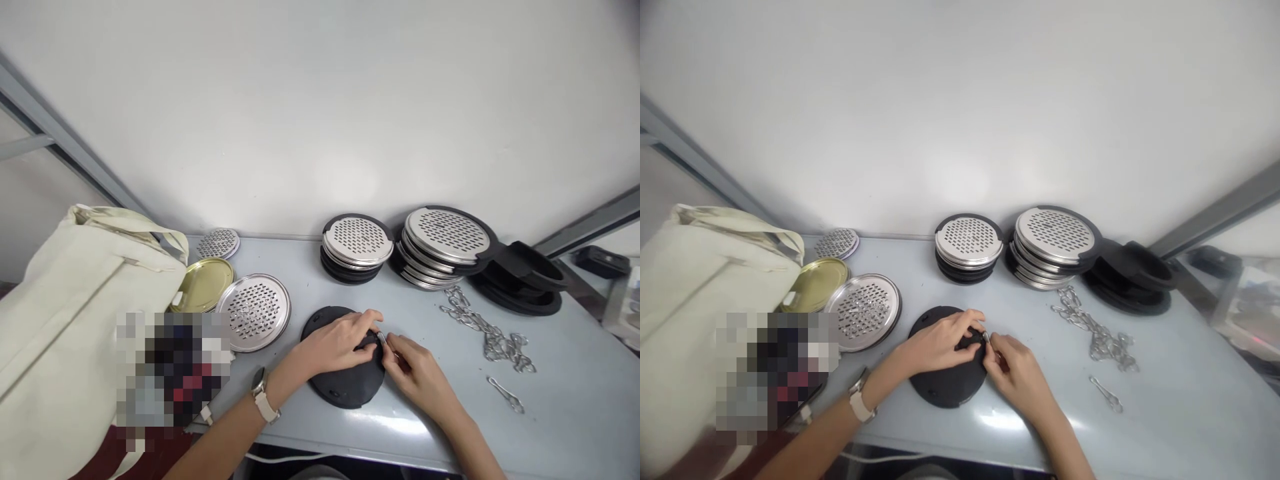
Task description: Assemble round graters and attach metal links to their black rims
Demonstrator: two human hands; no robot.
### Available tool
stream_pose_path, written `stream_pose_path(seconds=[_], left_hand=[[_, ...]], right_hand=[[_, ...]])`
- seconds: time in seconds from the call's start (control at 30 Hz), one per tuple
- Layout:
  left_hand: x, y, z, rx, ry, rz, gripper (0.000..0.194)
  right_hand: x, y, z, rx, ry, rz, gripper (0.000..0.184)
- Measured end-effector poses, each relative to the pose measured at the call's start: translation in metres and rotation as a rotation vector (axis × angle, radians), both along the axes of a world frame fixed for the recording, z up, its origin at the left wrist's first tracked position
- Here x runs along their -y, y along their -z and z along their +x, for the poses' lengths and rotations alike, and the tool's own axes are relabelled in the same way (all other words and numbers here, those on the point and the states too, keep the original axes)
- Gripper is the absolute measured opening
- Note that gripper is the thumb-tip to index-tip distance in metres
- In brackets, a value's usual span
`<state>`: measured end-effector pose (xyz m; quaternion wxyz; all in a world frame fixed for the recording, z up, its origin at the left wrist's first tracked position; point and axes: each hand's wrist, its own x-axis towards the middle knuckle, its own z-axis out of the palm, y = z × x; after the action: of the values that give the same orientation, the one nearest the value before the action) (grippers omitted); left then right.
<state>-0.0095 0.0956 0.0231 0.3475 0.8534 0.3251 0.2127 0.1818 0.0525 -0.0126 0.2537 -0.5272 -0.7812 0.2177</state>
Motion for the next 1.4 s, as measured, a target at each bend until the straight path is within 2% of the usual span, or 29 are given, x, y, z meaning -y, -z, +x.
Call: stream_pose_path(seconds=[0.1,0.3,0.43,1.0,1.27,1.4], left_hand=[[0.0008,0.0005,0.0006,-0.011,-0.02,0.026,0.042],[0.0005,-0.0004,0.0042,-0.089,0.041,0.268,0.031],[-0.0012,0.0006,0.0053,-0.105,0.053,0.314,0.023],[-0.0016,0.0036,0.006,-0.15,0.013,0.341,0.019],[-0.0008,0.0019,0.006,-0.159,0.014,0.346,0.021],[-0.0007,0.0011,0.0066,-0.15,0.007,0.341,0.026]], right_hand=[[-0.0015,-0.0013,-0.0007,0.004,-0.013,-0.031,0.025],[-0.0025,0.0011,0.0012,0.045,-0.014,-0.076,0.026],[-0.0022,0.0012,0.0014,0.056,-0.015,-0.055,0.027],[-0.0015,-0.0009,-0.0013,0.063,-0.009,0.018,0.027],[0.0,-0.0025,-0.0026,0.04,0.014,0.069,0.027],[-0.0007,-0.0016,-0.0023,0.058,0.0,0.039,0.026]])
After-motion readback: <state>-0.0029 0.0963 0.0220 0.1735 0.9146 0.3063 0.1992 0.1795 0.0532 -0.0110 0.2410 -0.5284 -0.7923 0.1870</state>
